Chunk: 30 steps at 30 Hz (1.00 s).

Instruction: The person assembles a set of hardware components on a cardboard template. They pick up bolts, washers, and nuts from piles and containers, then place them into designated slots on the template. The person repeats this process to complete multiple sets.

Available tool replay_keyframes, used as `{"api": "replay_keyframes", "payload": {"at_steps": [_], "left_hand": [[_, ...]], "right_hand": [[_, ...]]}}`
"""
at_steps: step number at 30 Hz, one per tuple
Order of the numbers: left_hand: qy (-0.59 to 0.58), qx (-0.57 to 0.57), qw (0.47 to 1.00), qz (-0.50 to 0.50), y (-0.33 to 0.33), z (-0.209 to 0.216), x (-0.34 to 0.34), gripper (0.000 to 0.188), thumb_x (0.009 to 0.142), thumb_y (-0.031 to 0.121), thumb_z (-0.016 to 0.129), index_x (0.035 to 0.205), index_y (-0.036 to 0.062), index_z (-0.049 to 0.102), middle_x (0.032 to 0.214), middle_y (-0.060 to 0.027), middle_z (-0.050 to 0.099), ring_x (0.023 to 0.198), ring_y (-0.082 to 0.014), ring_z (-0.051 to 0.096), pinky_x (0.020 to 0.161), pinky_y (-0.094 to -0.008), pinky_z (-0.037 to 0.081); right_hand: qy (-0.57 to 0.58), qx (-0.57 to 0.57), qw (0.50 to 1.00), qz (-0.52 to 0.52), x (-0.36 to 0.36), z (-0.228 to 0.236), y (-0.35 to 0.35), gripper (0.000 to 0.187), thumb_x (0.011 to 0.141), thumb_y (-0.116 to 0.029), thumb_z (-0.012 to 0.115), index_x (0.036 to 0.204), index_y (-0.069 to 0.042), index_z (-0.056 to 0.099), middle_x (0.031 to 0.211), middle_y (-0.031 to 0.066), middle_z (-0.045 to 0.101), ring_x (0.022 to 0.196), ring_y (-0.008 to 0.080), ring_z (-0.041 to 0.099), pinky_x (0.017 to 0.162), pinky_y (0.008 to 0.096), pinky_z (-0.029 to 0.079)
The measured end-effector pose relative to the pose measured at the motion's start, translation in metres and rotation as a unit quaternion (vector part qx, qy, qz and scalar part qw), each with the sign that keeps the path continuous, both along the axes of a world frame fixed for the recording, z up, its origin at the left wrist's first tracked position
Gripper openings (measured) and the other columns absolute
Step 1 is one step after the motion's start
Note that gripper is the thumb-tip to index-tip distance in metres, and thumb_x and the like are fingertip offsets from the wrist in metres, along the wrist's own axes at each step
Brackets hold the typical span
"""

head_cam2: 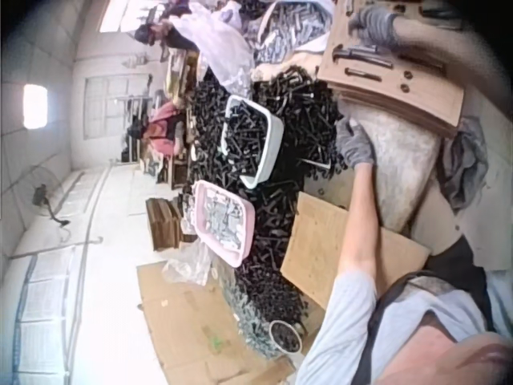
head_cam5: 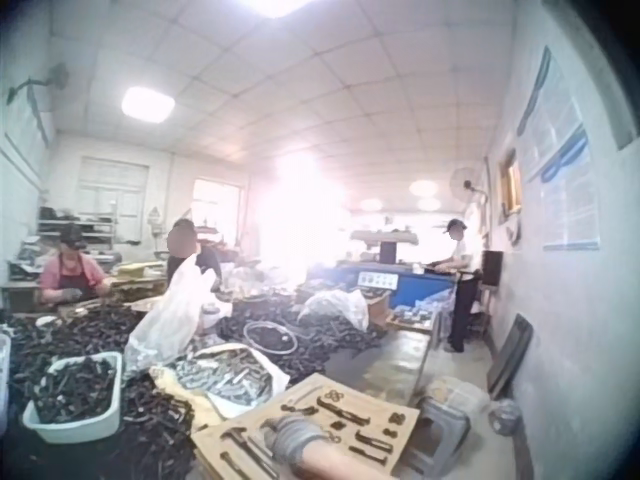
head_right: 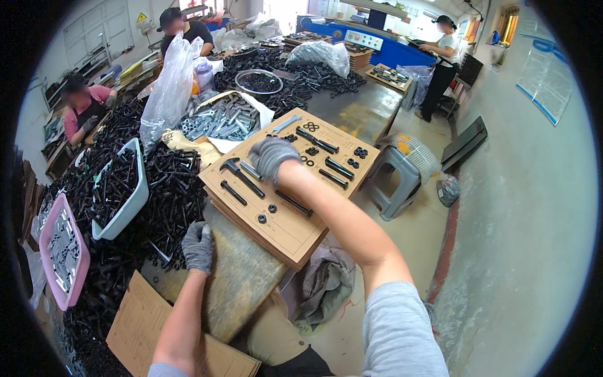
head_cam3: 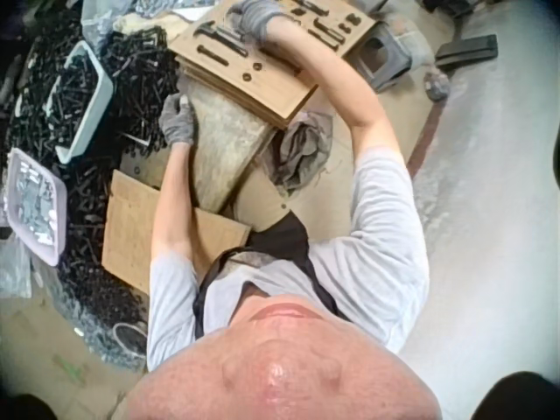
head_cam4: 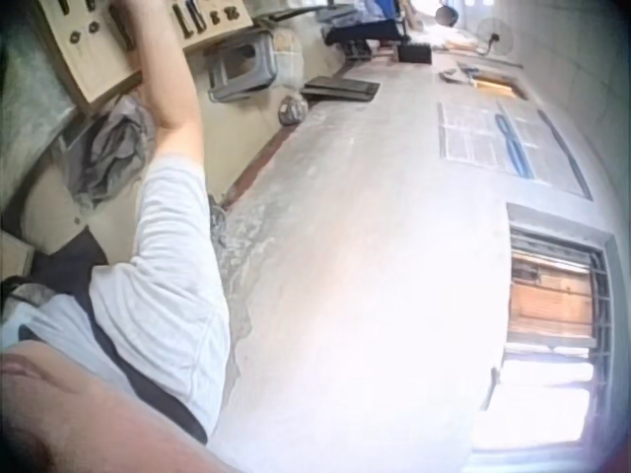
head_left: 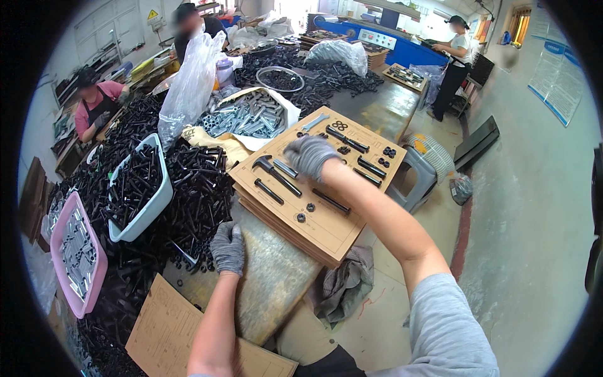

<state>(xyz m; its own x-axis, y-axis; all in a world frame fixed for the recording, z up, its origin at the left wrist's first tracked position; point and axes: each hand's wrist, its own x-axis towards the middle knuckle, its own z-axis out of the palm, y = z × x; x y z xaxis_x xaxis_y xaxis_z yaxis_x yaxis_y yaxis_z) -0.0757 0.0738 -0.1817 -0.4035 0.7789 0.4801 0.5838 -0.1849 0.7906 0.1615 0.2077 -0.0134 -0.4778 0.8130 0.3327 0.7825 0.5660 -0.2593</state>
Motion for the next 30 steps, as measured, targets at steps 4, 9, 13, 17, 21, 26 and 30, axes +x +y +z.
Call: {"api": "replay_keyframes", "payload": {"at_steps": [4,9,13,17,21,26,30], "left_hand": [[-0.031,0.003,0.999,-0.010,-0.001,-0.001,-0.002,0.010,0.091,0.008,0.057,0.094,-0.0011,0.061,0.086,-0.0055,0.064,0.079,-0.0126,0.057,0.077,-0.0274,0.047],[-0.037,0.005,0.999,-0.009,-0.001,-0.002,-0.002,0.015,0.091,0.012,0.057,0.096,-0.0018,0.061,0.088,-0.0101,0.066,0.079,-0.0154,0.060,0.078,-0.0294,0.048],[-0.022,-0.014,1.000,0.003,-0.004,0.007,0.002,0.017,0.090,0.013,0.058,0.096,-0.0021,0.061,0.086,-0.0111,0.066,0.078,-0.0162,0.061,0.078,-0.0297,0.048],[-0.027,-0.018,0.999,-0.006,-0.004,0.005,-0.001,0.017,0.090,0.014,0.058,0.096,-0.0015,0.062,0.085,-0.0125,0.066,0.078,-0.0183,0.061,0.077,-0.0305,0.048],[0.003,-0.012,1.000,0.006,-0.003,0.003,-0.003,0.017,0.089,0.016,0.059,0.094,0.0000,0.062,0.084,-0.0140,0.066,0.076,-0.0216,0.062,0.077,-0.0321,0.048],[0.013,-0.012,1.000,0.017,-0.006,0.004,-0.003,0.017,0.089,0.017,0.060,0.094,0.0012,0.063,0.083,-0.0145,0.066,0.075,-0.0228,0.063,0.076,-0.0329,0.049],[0.018,0.000,1.000,0.014,-0.007,0.006,-0.002,0.017,0.089,0.017,0.060,0.094,0.0013,0.062,0.082,-0.0142,0.066,0.073,-0.0219,0.062,0.074,-0.0333,0.049]], "right_hand": [[0.217,0.001,0.975,-0.047,0.063,0.015,0.040,0.027,0.080,-0.022,0.054,0.096,-0.010,0.072,0.090,0.0164,0.068,0.080,0.0295,0.066,0.077,0.0367,0.052],[0.239,-0.108,0.959,-0.104,0.127,0.013,0.070,0.022,0.078,-0.013,0.063,0.096,-0.010,0.073,0.087,0.0099,0.072,0.074,0.0204,0.066,0.075,0.0324,0.052],[0.175,-0.045,0.982,-0.048,0.122,-0.002,0.069,0.022,0.078,-0.011,0.062,0.097,-0.011,0.073,0.093,0.0097,0.072,0.083,0.0206,0.068,0.078,0.0317,0.051],[0.019,0.009,1.000,-0.009,0.094,-0.004,0.071,0.033,0.080,-0.009,0.057,0.109,-0.018,0.070,0.104,0.0111,0.068,0.095,0.0284,0.064,0.086,0.0362,0.050],[-0.104,0.063,0.990,-0.066,0.063,0.000,0.063,0.028,0.082,-0.014,0.059,0.107,-0.018,0.071,0.112,0.0104,0.065,0.100,0.0274,0.063,0.087,0.0376,0.049],[-0.117,0.010,0.989,-0.094,0.047,0.006,0.060,0.027,0.084,-0.020,0.056,0.106,-0.017,0.071,0.105,0.0102,0.068,0.093,0.0278,0.065,0.081,0.0387,0.051],[-0.092,0.016,0.992,-0.083,0.047,0.001,0.065,0.026,0.083,-0.020,0.056,0.103,-0.017,0.071,0.101,0.0100,0.069,0.090,0.0291,0.065,0.080,0.0390,0.052]]}}
